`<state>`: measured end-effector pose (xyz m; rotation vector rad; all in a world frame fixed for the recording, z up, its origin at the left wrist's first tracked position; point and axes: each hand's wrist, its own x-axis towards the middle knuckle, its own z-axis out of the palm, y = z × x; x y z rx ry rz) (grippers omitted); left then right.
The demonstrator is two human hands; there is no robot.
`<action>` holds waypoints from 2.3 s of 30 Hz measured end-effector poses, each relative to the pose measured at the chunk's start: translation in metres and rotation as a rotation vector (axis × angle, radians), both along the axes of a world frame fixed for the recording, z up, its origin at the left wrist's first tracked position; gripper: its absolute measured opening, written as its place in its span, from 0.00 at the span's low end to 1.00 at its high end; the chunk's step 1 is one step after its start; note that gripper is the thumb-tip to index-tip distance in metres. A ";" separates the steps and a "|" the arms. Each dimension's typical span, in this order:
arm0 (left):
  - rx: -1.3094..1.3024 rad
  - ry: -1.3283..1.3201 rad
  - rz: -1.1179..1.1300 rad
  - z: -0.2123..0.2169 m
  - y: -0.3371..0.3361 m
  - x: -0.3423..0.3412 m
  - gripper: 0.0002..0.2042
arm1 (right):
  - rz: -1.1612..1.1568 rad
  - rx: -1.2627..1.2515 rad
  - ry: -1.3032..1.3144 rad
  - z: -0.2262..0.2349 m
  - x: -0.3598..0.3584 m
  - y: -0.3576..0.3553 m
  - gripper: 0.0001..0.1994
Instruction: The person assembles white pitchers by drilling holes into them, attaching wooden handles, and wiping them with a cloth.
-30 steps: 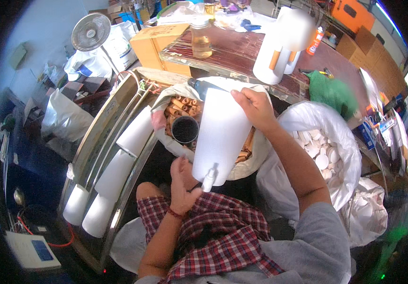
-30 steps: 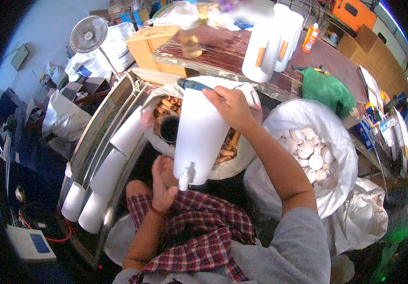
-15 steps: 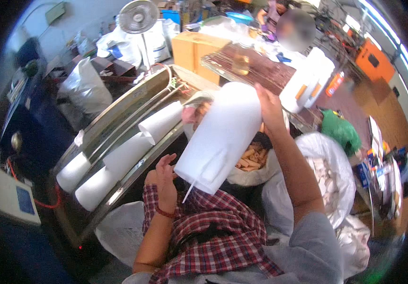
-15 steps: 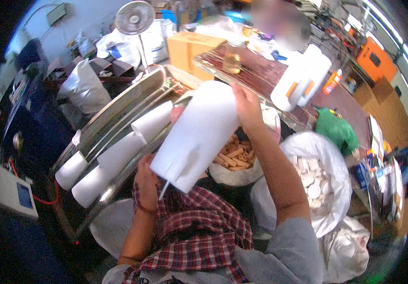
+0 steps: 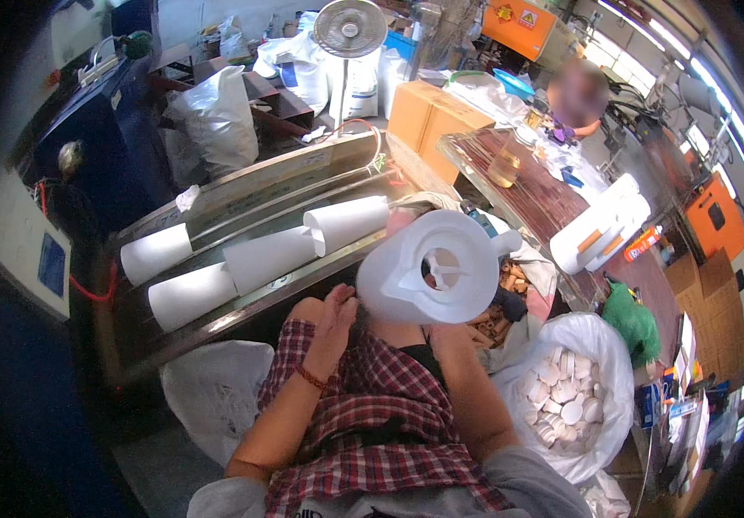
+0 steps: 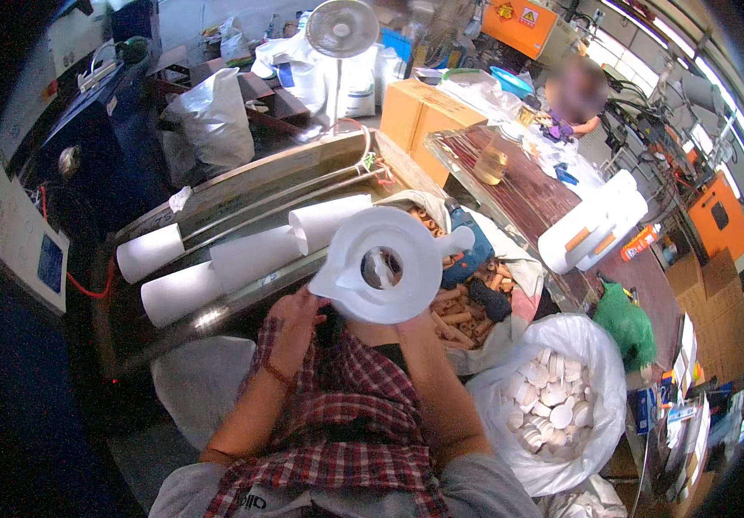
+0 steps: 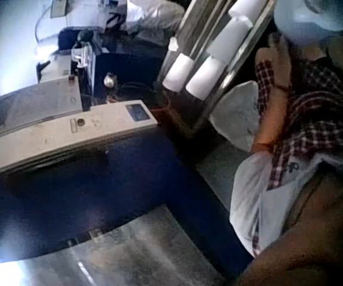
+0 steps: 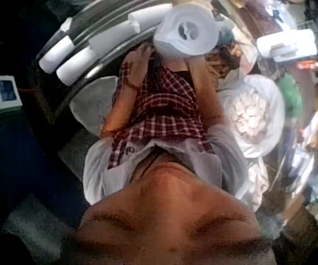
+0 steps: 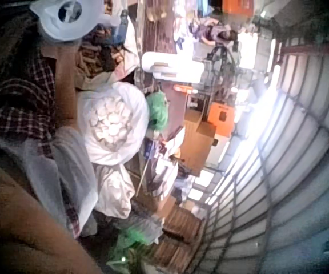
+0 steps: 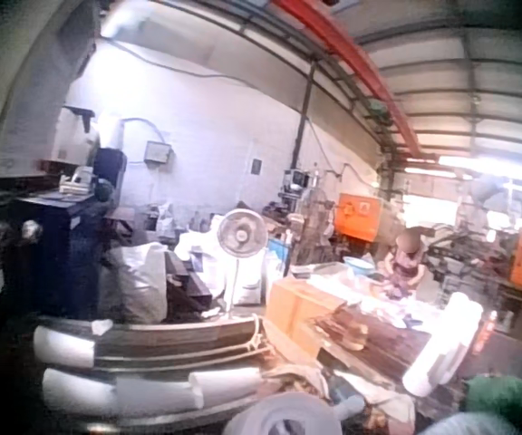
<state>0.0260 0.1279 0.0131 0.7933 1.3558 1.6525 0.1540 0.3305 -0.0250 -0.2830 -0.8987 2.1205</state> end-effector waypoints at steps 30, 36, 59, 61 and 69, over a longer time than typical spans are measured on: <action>0.173 -0.503 1.072 -0.053 -0.191 -0.062 0.28 | 0.118 1.247 -0.716 0.081 -0.115 -0.186 0.36; 0.070 -0.610 1.345 -0.134 -0.287 -0.038 0.29 | 0.618 1.240 -0.800 0.053 -0.128 -0.274 0.39; 0.257 -0.499 1.063 -0.087 -0.231 -0.084 0.24 | 0.373 0.846 -0.579 0.047 -0.170 -0.187 0.33; 0.159 -0.256 0.971 -0.053 -0.197 -0.110 0.25 | 0.356 0.763 -0.599 0.052 -0.176 -0.144 0.35; 0.189 -0.104 0.767 -0.041 0.005 -0.278 0.18 | -0.074 0.523 -0.546 -0.025 -0.152 -0.038 0.18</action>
